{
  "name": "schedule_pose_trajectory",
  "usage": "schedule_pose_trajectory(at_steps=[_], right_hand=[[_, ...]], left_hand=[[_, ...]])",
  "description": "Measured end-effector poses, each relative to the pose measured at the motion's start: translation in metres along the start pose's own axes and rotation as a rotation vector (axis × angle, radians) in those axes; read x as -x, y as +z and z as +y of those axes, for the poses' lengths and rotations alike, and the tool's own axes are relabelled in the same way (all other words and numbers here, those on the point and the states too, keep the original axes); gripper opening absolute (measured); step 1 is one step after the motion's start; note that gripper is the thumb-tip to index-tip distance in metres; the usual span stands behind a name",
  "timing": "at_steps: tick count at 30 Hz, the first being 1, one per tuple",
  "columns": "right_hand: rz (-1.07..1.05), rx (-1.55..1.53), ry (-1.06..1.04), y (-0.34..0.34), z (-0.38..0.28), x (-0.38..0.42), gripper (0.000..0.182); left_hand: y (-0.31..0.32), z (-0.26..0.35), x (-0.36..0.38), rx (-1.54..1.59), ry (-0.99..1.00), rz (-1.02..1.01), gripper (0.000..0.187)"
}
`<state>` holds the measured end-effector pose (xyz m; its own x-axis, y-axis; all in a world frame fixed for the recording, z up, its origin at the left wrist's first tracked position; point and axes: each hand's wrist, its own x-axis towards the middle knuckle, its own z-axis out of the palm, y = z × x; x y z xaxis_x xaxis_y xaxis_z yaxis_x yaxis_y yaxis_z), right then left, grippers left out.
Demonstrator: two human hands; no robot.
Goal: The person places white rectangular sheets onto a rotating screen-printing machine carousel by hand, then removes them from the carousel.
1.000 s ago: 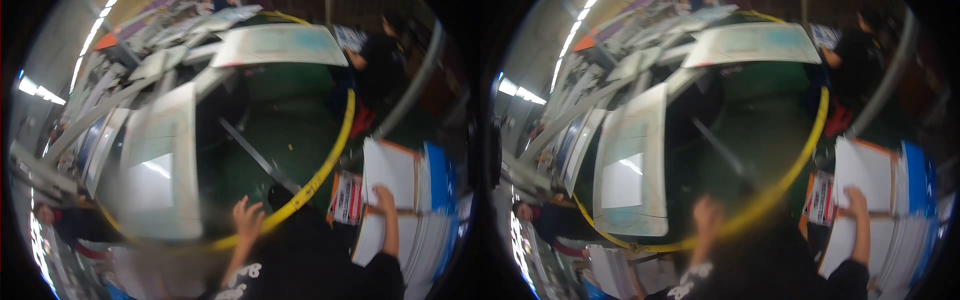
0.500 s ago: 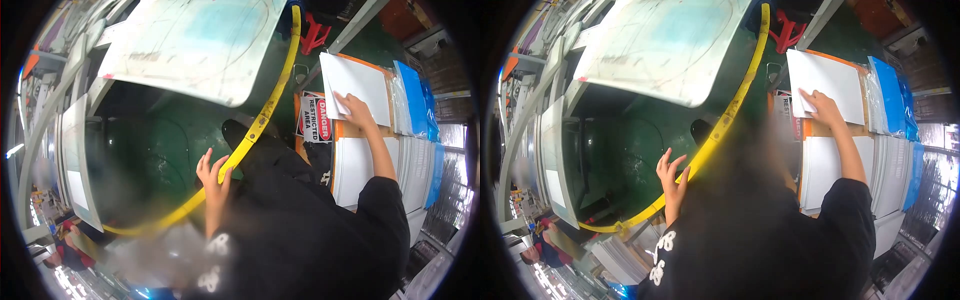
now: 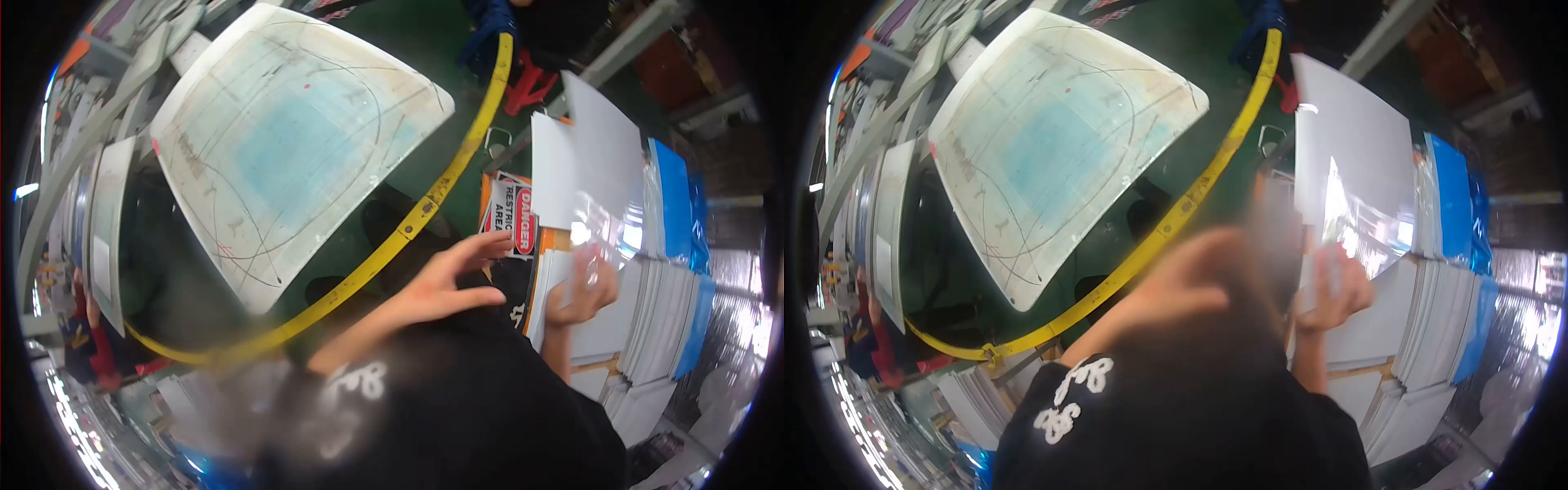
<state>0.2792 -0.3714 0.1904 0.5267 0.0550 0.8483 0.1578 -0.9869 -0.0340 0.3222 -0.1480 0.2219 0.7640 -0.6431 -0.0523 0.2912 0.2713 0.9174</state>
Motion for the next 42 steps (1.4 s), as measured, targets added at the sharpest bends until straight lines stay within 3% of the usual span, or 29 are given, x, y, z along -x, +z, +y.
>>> schedule_pose_trajectory(at_steps=[2, 4, 6, 7, 10, 11, 13, 15, 18, 19, 22, 24, 27, 30, 33, 39, 42], right_hand=[[-0.057, -0.082, -0.107, 0.012, -0.024, 0.012, 0.032], [-0.063, -0.179, -0.172, 0.033, -0.048, 0.026, 0.039], [-0.324, -0.362, -0.203, 0.034, -0.053, 0.013, 0.057], [-0.464, -0.539, -0.184, 0.037, -0.056, 0.001, 0.067], [-0.574, -0.607, -0.257, 0.049, -0.044, -0.014, 0.092], [-0.477, -0.548, -0.233, 0.057, -0.037, -0.02, 0.091], [-0.398, -0.428, 0.052, 0.081, -0.014, -0.04, 0.087], [-0.437, -0.452, 0.38, 0.114, 0.013, -0.056, 0.081], [-0.742, -0.457, 0.38, 0.146, 0.007, -0.093, 0.073], [-0.752, -0.633, 0.391, 0.163, -0.013, -0.105, 0.07], [-0.677, -0.971, 0.459, 0.196, -0.062, -0.125, 0.057], [-0.671, -0.837, 0.379, 0.21, -0.1, -0.132, 0.058], [-0.548, -0.673, 0.239, 0.24, -0.143, -0.138, 0.06], [-0.432, -0.568, 0.147, 0.269, -0.172, -0.138, 0.064], [-0.476, -0.554, 0.182, 0.292, -0.186, -0.131, 0.072], [-0.593, -0.519, 0.249, 0.304, -0.211, -0.115, 0.078], [-0.526, -0.496, 0.181, 0.311, -0.217, -0.113, 0.078]], left_hand=[[0.014, 0.007, -0.015, 0.225, 0.06, -0.137, 0.072], [0.017, 0.022, -0.011, 0.278, -0.062, 0.051, 0.048], [-0.001, 0.004, -0.011, 0.225, -0.018, 0.213, 0.031], [-0.007, 0.0, -0.006, 0.259, -0.005, 0.327, 0.031], [-0.022, 0.004, 0.016, 0.324, 0.032, 0.622, 0.033], [-0.032, 0.009, 0.029, 0.213, 0.048, 0.669, 0.033], [-0.048, 0.016, 0.048, 0.172, 0.008, 0.833, 0.033], [-0.062, 0.012, 0.063, 0.323, 0.102, 0.966, 0.032], [-0.091, 0.01, 0.079, 0.429, 0.35, 1.05, 0.033], [-0.104, 0.011, 0.091, 0.446, 0.455, 1.092, 0.034], [-0.131, 0.019, 0.106, 0.318, 0.532, 1.323, 0.037], [-0.156, 0.024, 0.113, 0.237, 0.581, 1.408, 0.037], [-0.212, 0.02, 0.125, -0.209, 0.689, 1.47, 0.044], [-0.252, 0.024, 0.156, -1.02, 0.156, 1.551, 0.064], [-0.277, 0.031, 0.174, -1.223, -0.31, 1.463, 0.081], [-0.314, 0.018, 0.184, -1.308, -0.428, 1.443, 0.085], [-0.323, 0.015, 0.189, -1.216, -0.522, 1.435, 0.086]])
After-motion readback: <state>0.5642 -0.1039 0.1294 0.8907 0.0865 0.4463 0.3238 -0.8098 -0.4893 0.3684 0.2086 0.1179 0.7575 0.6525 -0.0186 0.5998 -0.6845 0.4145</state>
